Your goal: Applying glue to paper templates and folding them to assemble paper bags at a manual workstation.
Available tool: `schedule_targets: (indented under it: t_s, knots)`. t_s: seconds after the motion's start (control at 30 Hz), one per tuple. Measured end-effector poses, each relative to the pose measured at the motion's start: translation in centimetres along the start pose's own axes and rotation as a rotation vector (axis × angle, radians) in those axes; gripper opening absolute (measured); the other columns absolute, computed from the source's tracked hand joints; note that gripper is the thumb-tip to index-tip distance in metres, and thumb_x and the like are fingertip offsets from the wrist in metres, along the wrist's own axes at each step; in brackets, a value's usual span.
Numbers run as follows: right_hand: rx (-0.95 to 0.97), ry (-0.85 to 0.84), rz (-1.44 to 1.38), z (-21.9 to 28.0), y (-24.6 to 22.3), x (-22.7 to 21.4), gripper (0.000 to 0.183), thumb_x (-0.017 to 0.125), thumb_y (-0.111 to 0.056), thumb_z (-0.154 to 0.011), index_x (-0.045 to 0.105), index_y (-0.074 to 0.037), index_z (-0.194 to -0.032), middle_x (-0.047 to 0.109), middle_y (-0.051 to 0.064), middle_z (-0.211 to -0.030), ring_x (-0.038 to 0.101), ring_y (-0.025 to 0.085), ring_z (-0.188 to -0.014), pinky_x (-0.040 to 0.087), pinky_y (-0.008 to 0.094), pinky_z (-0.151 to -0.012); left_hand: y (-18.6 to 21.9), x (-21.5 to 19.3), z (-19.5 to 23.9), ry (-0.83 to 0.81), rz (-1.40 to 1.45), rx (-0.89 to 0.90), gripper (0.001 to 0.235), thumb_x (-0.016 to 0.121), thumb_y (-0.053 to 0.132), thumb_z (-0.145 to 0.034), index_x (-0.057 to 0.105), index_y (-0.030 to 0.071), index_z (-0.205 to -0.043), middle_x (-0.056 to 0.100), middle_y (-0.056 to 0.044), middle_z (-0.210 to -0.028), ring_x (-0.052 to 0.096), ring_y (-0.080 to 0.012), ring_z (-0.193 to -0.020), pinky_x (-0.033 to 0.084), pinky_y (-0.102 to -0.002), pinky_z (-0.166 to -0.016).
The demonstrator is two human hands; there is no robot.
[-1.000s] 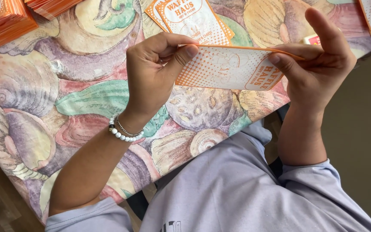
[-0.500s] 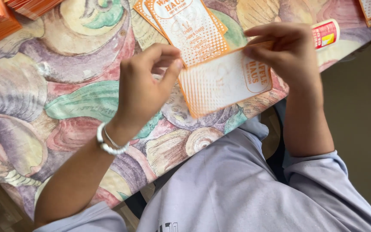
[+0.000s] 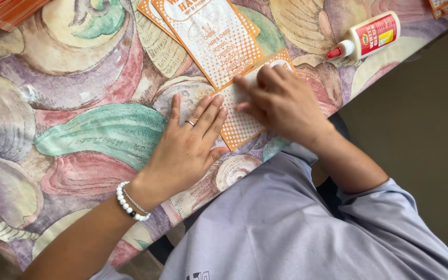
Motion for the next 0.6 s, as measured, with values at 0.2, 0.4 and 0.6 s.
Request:
schedule_targets:
  t_s: [0.2,0.4,0.6]
  knots:
    - [0.034,0.006,0.14,1.4,4.5,-1.3,0.05,0.056,-0.053,-0.109,0.076,-0.015,-0.136,0.054,0.007,-0.093,0.055,0.024,-0.08,0.048,0.037,-0.062,-0.2,-0.8,0.0,0.049,-0.006,0.008,0.066,0.043,0.049,-0.105,0.049,0.003,-0.151,0.046,-0.018,-0.159,0.038,-0.0311,-0.15,0.02,-0.069,-0.119]
    - [0.064,0.059,0.124,2.3,7.7,-2.6,0.031,0.074,-0.039,-0.112,0.084,-0.014,-0.128,0.056,0.007,-0.094,0.06,0.028,-0.086,0.049,0.041,-0.066,-0.5,-1.1,0.1,0.089,0.068,0.006,0.061,0.044,0.045,-0.107,0.051,0.003,-0.15,0.045,-0.022,-0.159,0.044,-0.0337,-0.147,0.022,-0.066,-0.12]
    - [0.386,0.16,-0.11,8.0,7.2,-5.1,0.036,0.082,-0.02,-0.111,0.076,0.004,-0.137,0.053,0.005,-0.069,0.044,0.015,-0.059,0.041,0.034,-0.064,0.5,-1.9,0.3,0.116,0.203,-0.01,0.057,0.042,0.044,-0.108,0.049,0.006,-0.151,0.046,-0.026,-0.156,0.048,-0.0431,-0.142,0.02,-0.065,-0.122]
Point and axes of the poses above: each hand's wrist, its own z-axis away from the middle knuckle, its own x-axis out of the palm, y = z × x, the point moved 9 cm from there along -z, towards the middle knuckle
